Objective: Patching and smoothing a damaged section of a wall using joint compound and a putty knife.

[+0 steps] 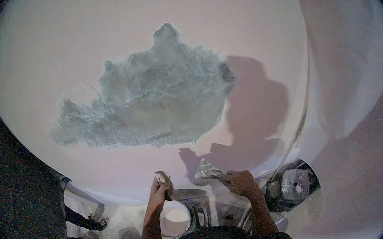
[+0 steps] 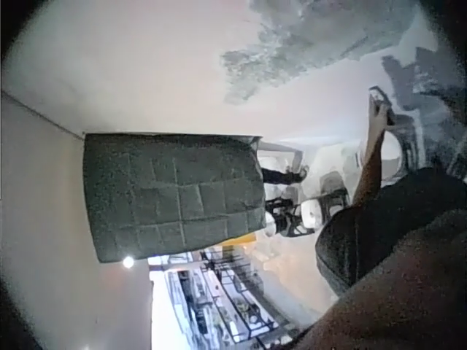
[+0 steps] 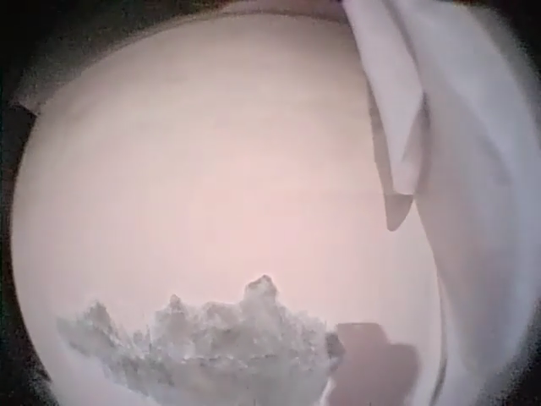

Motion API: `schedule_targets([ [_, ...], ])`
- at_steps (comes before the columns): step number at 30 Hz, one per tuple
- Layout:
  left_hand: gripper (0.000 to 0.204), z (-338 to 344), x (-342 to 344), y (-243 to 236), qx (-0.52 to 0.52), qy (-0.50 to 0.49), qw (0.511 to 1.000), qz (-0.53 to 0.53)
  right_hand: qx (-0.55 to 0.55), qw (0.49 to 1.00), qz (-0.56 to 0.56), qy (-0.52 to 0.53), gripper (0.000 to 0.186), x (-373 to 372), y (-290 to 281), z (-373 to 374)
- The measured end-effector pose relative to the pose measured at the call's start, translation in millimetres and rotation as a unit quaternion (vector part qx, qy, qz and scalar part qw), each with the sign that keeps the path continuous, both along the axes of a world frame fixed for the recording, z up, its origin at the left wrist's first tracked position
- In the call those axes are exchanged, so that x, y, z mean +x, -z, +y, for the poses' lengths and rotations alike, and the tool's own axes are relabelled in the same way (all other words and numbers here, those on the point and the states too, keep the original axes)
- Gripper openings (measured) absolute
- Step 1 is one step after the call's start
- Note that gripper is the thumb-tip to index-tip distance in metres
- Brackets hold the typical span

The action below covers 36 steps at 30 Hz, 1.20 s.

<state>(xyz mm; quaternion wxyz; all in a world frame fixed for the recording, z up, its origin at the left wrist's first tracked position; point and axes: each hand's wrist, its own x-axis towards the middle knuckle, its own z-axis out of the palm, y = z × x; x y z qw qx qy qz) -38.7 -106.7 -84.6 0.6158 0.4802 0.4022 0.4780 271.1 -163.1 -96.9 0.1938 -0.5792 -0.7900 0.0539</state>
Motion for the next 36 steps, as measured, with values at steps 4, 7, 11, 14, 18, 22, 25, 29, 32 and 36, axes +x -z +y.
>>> schedule_targets([
  [4,0.021,13,4,10,-0.031,0.003,1.000,0.005,0.054,0.995,0.085,0.002,0.030,9,-2,27],
  [7,0.023,24,2,10,-0.066,0.007,0.996,0.053,0.085,0.992,0.094,-0.012,0.026,17,0,50],
  [11,0.021,38,4,6,-0.043,-0.037,0.997,0.045,0.060,0.991,0.117,-0.002,0.031,21,1,83],
  [14,0.018,46,-4,-5,-0.028,-0.031,0.992,0.120,0.073,0.988,0.130,-0.030,0.028,11,0,112],
  [18,0.019,45,-25,-7,-0.045,-0.070,0.990,0.111,0.134,0.959,0.231,-0.096,0.036,-28,4,143],
  [22,0.017,33,-57,0,-0.068,-0.109,0.986,0.110,0.036,0.941,0.315,-0.120,0.048,-75,-32,152],
  [25,0.016,23,-82,-3,-0.084,-0.138,0.981,0.104,-0.047,0.900,0.412,-0.131,0.047,-107,-19,165],
  [29,0.015,11,-129,8,-0.125,-0.171,0.972,0.102,-0.084,0.792,0.575,-0.185,0.035,-160,0,182],
  [32,0.016,4,-176,15,-0.141,-0.170,0.969,0.113,-0.098,0.707,0.669,-0.206,0.032,-210,-55,172],
  [36,0.016,12,-235,31,-0.115,-0.150,0.978,0.090,-0.100,0.832,0.533,-0.116,0.027,-239,-129,178],
])
